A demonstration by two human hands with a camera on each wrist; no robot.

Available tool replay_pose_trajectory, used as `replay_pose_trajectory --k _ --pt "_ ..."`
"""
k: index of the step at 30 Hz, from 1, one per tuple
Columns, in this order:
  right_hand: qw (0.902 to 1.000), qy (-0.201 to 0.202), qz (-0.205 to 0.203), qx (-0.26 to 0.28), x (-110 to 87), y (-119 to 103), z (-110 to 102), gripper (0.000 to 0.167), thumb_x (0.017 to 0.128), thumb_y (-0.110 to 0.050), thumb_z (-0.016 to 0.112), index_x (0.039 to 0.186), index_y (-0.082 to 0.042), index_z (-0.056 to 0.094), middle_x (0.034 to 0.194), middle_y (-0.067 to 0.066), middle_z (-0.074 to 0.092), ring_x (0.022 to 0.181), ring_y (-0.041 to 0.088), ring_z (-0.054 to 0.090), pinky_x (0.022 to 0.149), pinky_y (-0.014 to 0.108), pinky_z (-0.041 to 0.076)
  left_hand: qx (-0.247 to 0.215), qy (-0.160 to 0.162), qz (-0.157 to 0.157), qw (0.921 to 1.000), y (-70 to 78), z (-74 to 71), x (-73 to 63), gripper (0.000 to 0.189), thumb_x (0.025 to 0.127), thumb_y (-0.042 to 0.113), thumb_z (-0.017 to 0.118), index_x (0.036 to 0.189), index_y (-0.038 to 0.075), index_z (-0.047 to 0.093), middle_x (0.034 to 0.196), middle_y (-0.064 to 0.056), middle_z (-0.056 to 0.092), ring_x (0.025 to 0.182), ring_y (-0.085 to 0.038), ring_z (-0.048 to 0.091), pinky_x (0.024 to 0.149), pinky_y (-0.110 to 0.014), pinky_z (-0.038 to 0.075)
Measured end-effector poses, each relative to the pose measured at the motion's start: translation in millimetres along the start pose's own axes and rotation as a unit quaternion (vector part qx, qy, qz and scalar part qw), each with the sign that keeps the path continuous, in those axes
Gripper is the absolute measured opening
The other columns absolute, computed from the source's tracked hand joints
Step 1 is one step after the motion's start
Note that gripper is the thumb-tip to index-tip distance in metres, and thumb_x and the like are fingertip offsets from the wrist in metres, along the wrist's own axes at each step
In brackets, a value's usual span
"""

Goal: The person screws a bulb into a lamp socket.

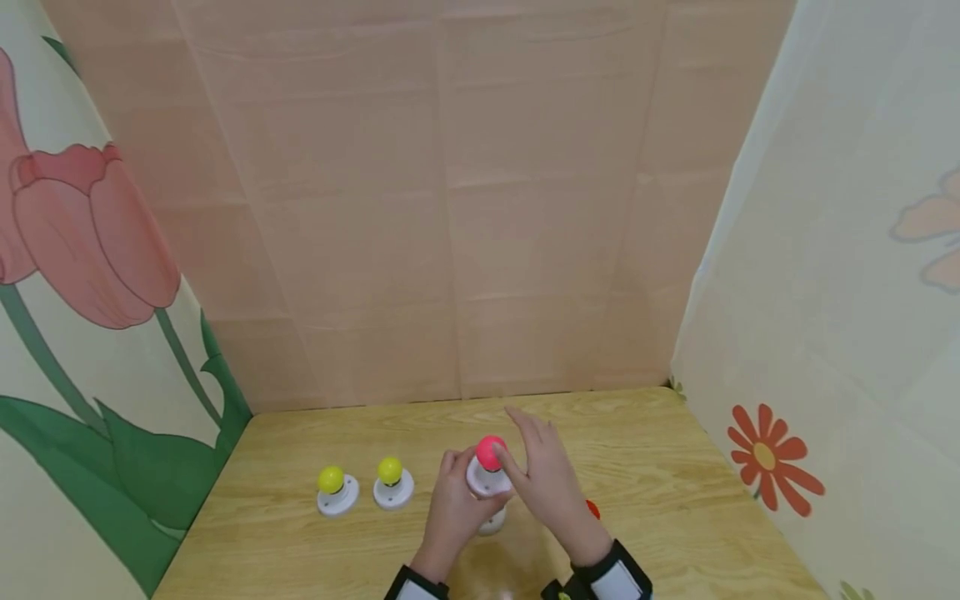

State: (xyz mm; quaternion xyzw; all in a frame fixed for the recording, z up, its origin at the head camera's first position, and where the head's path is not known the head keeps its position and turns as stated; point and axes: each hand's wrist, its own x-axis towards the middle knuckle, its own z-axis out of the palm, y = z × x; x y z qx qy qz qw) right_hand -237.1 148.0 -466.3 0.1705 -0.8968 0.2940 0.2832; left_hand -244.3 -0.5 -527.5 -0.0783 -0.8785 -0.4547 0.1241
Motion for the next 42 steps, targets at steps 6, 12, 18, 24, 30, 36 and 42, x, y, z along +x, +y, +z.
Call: replay_pose_trajectory --k 6,12,18,24,30,36,42 --pt "0.9925 0.080 -0.074 -0.055 8.2 32 -18 0.057 0.089 -0.018 0.067 0.141 -0.008 0.047 0.124 0.015 0.060 0.115 0.032 0.058 0.105 0.060 0.037 -0.011 0.007 -0.017 0.9998 7.8 -7.4 -0.4 0.081 0.061 0.040 0.090 0.130 0.011 0.058 0.107 0.002 0.054 0.107 -0.021 0.060 0.092 -0.042 0.053" --pt "0.9904 0.064 -0.055 -0.110 5.4 79 -26 0.052 0.087 -0.014 0.068 0.135 -0.002 0.051 0.118 0.020 0.062 0.108 0.037 0.059 0.101 0.064 0.037 -0.016 0.011 -0.012 0.9997 7.5 -10.5 -0.7 0.082 0.061 0.041 0.089 0.130 0.010 0.058 0.107 0.001 0.053 0.107 -0.022 0.060 0.092 -0.042 0.053" --pt "0.9808 -0.095 0.043 -0.165 -9.5 107 -25 0.038 0.087 -0.015 0.068 0.121 0.000 0.062 0.109 0.021 0.068 0.102 0.038 0.064 0.101 0.069 0.033 -0.022 0.022 -0.010 0.9995 0.7 -10.3 -2.3 0.081 0.061 0.044 0.089 0.128 0.010 0.059 0.107 0.003 0.053 0.106 -0.020 0.060 0.091 -0.041 0.053" --pt "0.9335 -0.285 0.132 -0.173 -21.8 119 -22 0.035 0.090 -0.023 0.065 0.118 -0.002 0.063 0.111 0.018 0.068 0.104 0.038 0.064 0.095 0.069 0.037 -0.027 0.047 0.019 0.9983 -5.8 -9.5 -5.6 0.078 0.059 0.043 0.090 0.123 0.009 0.062 0.104 0.002 0.054 0.101 -0.019 0.061 0.088 -0.041 0.053" --pt "0.9148 -0.331 0.169 -0.158 -24.0 125 -19 0.036 0.091 -0.025 0.064 0.118 -0.001 0.062 0.113 0.019 0.067 0.105 0.040 0.063 0.094 0.068 0.038 -0.027 0.059 0.005 0.9979 -13.1 -14.8 -5.8 0.073 0.059 0.035 0.091 0.121 0.008 0.062 0.103 0.002 0.054 0.100 -0.020 0.062 0.088 -0.042 0.053" --pt "0.9255 -0.307 0.149 -0.165 -24.7 128 -17 0.035 0.091 -0.025 0.065 0.116 -0.002 0.062 0.108 0.016 0.069 0.100 0.035 0.065 0.094 0.068 0.038 -0.018 0.139 -0.048 0.9889 -17.5 -56.2 7.0 0.074 0.063 0.030 0.090 0.124 0.003 0.060 0.108 -0.009 0.055 0.102 -0.028 0.059 0.092 -0.049 0.049" --pt "0.9321 -0.294 0.137 -0.161 -25.8 128 -15 0.033 0.090 -0.026 0.066 0.114 -0.003 0.063 0.099 0.010 0.071 0.092 0.029 0.067 0.093 0.067 0.040 0.031 0.265 -0.119 0.9565 -34.5 -111.1 14.8 0.071 0.069 0.026 0.087 0.127 -0.001 0.054 0.119 -0.022 0.053 0.113 -0.041 0.042 0.096 -0.058 0.029"
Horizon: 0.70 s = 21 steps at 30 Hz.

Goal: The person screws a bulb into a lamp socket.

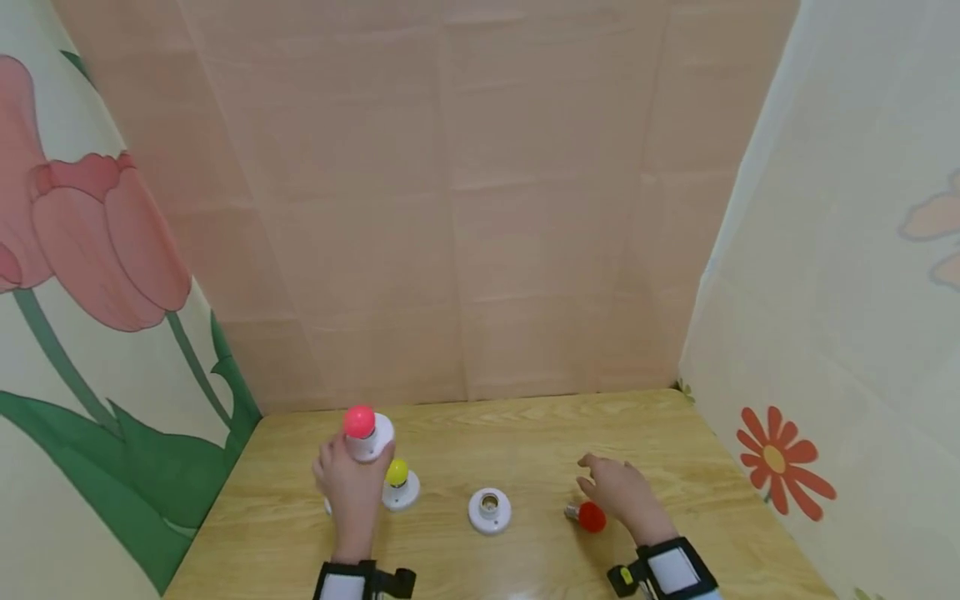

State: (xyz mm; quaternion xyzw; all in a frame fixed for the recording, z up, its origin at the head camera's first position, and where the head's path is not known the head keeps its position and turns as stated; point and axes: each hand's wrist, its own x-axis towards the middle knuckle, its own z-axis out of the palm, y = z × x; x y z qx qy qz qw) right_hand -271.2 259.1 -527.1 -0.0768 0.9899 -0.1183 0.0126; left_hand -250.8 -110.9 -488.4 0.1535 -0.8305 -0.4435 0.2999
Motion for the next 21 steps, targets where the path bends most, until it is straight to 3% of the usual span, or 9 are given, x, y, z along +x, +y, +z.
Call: replay_pose_trajectory --k 3,6,10,15,21 --pt "1.0000 0.005 -0.006 0.003 0.7 -2 2 0.032 0.090 -0.025 0.066 0.113 -0.004 0.064 0.096 0.009 0.071 0.089 0.027 0.067 0.092 0.065 0.042 0.038 0.012 -0.037 0.9985 -16.7 -12.2 1.9 0.074 0.069 0.025 0.086 0.130 -0.001 0.051 0.127 -0.025 0.050 0.117 -0.044 0.035 0.095 -0.061 0.021" --pt "0.9998 0.017 -0.012 0.006 2.4 -3 5 0.030 0.089 -0.024 0.066 0.112 -0.005 0.064 0.095 0.008 0.071 0.088 0.026 0.067 0.090 0.063 0.044 0.068 -0.015 -0.066 0.9954 -35.8 -16.0 -6.6 0.076 0.068 0.023 0.085 0.131 -0.002 0.051 0.128 -0.028 0.050 0.116 -0.046 0.035 0.094 -0.061 0.023" --pt "0.9994 0.029 -0.016 0.011 2.7 -3 6 0.029 0.089 -0.024 0.066 0.112 -0.006 0.065 0.095 0.007 0.071 0.087 0.024 0.067 0.088 0.059 0.047 0.096 -0.060 -0.058 0.9918 -65.2 -8.7 -25.7 0.073 0.066 0.022 0.085 0.126 -0.005 0.055 0.121 -0.030 0.056 0.109 -0.048 0.043 0.091 -0.060 0.030" --pt "0.9991 0.033 -0.014 0.020 3.1 -5 5 0.028 0.090 -0.024 0.065 0.112 -0.006 0.065 0.094 0.006 0.071 0.087 0.024 0.067 0.090 0.058 0.047 0.130 -0.090 -0.044 0.9864 -100.2 4.5 -40.8 0.071 0.064 0.025 0.086 0.121 -0.006 0.057 0.118 -0.030 0.058 0.103 -0.051 0.048 0.088 -0.061 0.036" --pt "0.9992 0.031 -0.011 0.021 1.7 -5 2 0.027 0.090 -0.023 0.065 0.111 -0.006 0.066 0.093 0.006 0.071 0.083 0.023 0.067 0.084 0.053 0.051 0.155 -0.109 -0.067 0.9795 -120.6 13.3 -47.8 0.071 0.061 0.023 0.087 0.116 -0.010 0.056 0.110 -0.032 0.057 0.102 -0.052 0.048 0.084 -0.062 0.039"
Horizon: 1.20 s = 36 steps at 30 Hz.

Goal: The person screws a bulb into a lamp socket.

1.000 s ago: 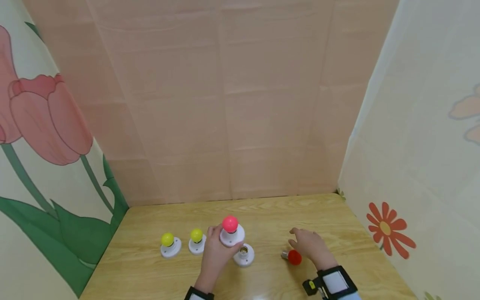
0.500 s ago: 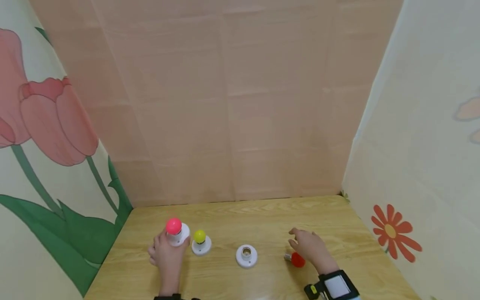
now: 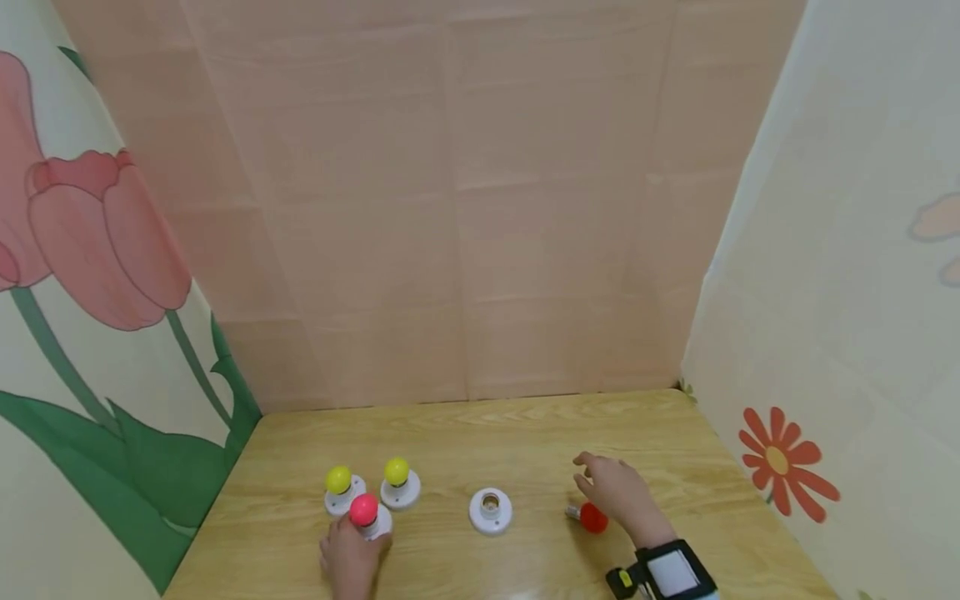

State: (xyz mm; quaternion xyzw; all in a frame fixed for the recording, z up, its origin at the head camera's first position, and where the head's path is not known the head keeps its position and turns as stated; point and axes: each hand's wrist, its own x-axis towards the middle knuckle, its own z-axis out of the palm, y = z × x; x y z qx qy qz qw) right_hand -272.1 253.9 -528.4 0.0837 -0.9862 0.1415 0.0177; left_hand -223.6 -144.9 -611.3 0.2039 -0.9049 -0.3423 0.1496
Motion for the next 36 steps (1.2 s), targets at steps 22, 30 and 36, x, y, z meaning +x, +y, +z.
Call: replay_pose_trajectory --k 22,30,36 --pt "0.9999 0.002 0.012 0.001 -2.9 5 3 0.027 0.088 -0.023 0.068 0.110 -0.006 0.065 0.089 0.006 0.069 0.074 0.019 0.065 0.066 0.039 0.055 -0.012 0.036 -0.035 0.9986 0.4 6.7 1.3 0.109 0.055 0.025 0.092 0.136 -0.015 0.031 0.114 -0.041 0.045 0.106 -0.058 0.043 0.088 -0.062 0.037" --pt "0.9998 -0.008 0.017 0.005 -2.4 1 1 0.027 0.090 -0.023 0.066 0.112 -0.007 0.064 0.091 0.006 0.069 0.076 0.019 0.064 0.066 0.040 0.055 0.023 0.034 0.030 0.9987 80.8 -55.6 8.4 0.078 0.077 0.025 0.080 0.137 -0.007 0.042 0.122 -0.032 0.050 0.109 -0.048 0.047 0.086 -0.059 0.041" --pt "0.9998 -0.005 0.020 0.007 2.7 -8 0 0.027 0.090 -0.025 0.067 0.112 -0.009 0.065 0.094 0.006 0.070 0.078 0.019 0.066 0.069 0.040 0.056 0.022 -0.019 0.181 0.9830 125.8 -63.8 16.4 0.045 0.083 0.018 0.075 0.121 -0.003 0.061 0.101 -0.017 0.067 0.088 -0.032 0.064 0.070 -0.044 0.053"
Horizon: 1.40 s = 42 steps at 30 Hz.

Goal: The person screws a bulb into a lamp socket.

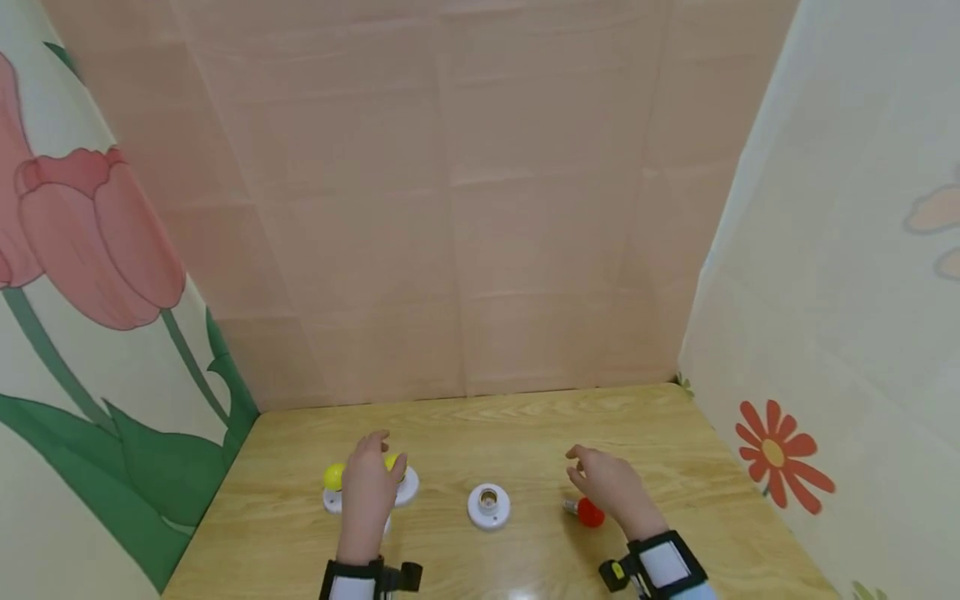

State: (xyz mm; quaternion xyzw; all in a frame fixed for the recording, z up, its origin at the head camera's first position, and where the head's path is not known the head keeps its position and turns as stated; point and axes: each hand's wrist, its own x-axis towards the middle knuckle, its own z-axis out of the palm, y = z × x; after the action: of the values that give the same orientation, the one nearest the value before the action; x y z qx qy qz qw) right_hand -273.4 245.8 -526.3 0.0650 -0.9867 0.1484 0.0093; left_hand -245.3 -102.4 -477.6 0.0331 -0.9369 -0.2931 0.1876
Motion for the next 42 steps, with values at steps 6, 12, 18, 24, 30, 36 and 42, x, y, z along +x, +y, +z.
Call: replay_pose_trajectory --k 6,12,18,24,30,36,42 --pt "0.9999 -0.013 -0.001 0.000 3.9 -7 2 0.028 0.090 -0.025 0.067 0.113 -0.009 0.065 0.094 0.007 0.070 0.078 0.020 0.066 0.069 0.040 0.056 0.016 -0.138 0.031 0.9899 14.8 24.4 10.1 0.044 0.084 0.021 0.074 0.119 -0.002 0.061 0.103 -0.016 0.067 0.090 -0.028 0.066 0.071 -0.041 0.055" --pt "0.9999 -0.009 -0.007 -0.005 5.9 -8 5 0.027 0.090 -0.026 0.067 0.112 -0.010 0.065 0.092 0.006 0.070 0.076 0.019 0.065 0.068 0.039 0.056 0.036 -0.275 0.018 0.9606 12.8 55.0 13.9 0.046 0.085 0.025 0.074 0.118 -0.003 0.060 0.110 -0.019 0.065 0.095 -0.030 0.063 0.080 -0.046 0.054" --pt "0.9998 -0.019 -0.006 0.005 6.6 -10 4 0.028 0.090 -0.025 0.066 0.113 -0.009 0.064 0.092 0.007 0.069 0.073 0.019 0.064 0.066 0.039 0.055 0.065 -0.334 0.023 0.9402 4.8 79.7 11.3 0.035 0.083 0.026 0.073 0.103 -0.001 0.063 0.091 -0.013 0.065 0.076 -0.025 0.058 0.069 -0.045 0.050" --pt "0.9997 -0.020 -0.009 0.001 7.6 -8 7 0.027 0.090 -0.024 0.066 0.112 -0.009 0.064 0.090 0.006 0.068 0.072 0.017 0.063 0.064 0.039 0.054 0.079 -0.334 0.023 0.9391 5.7 91.0 6.6 0.034 0.082 0.028 0.074 0.097 0.000 0.063 0.082 -0.009 0.061 0.071 -0.023 0.053 0.064 -0.042 0.047" --pt "0.9998 -0.015 -0.015 0.003 4.8 -10 7 0.025 0.089 -0.024 0.067 0.110 -0.010 0.065 0.088 0.005 0.068 0.071 0.017 0.063 0.064 0.038 0.054 0.047 -0.232 0.028 0.9713 19.4 101.1 7.1 0.062 0.080 0.039 0.076 0.120 -0.003 0.057 0.108 -0.021 0.062 0.095 -0.035 0.060 0.078 -0.052 0.051" --pt "0.9998 -0.014 -0.015 0.004 3.1 -13 6 0.025 0.089 -0.024 0.067 0.110 -0.010 0.065 0.089 0.004 0.068 0.073 0.017 0.064 0.064 0.039 0.054 -0.021 -0.124 0.034 0.9915 31.4 127.0 -2.8 0.105 0.061 0.055 0.086 0.139 0.001 0.043 0.126 -0.021 0.050 0.114 -0.035 0.051 0.090 -0.049 0.049" --pt "0.9998 -0.002 -0.019 0.007 2.9 -13 7 0.024 0.088 -0.023 0.068 0.108 -0.010 0.066 0.088 0.004 0.069 0.073 0.018 0.064 0.063 0.039 0.054 0.044 -0.207 0.037 0.9767 26.2 159.1 -22.2 0.106 0.049 0.056 0.090 0.126 -0.005 0.050 0.114 -0.022 0.051 0.106 -0.036 0.051 0.090 -0.049 0.049"
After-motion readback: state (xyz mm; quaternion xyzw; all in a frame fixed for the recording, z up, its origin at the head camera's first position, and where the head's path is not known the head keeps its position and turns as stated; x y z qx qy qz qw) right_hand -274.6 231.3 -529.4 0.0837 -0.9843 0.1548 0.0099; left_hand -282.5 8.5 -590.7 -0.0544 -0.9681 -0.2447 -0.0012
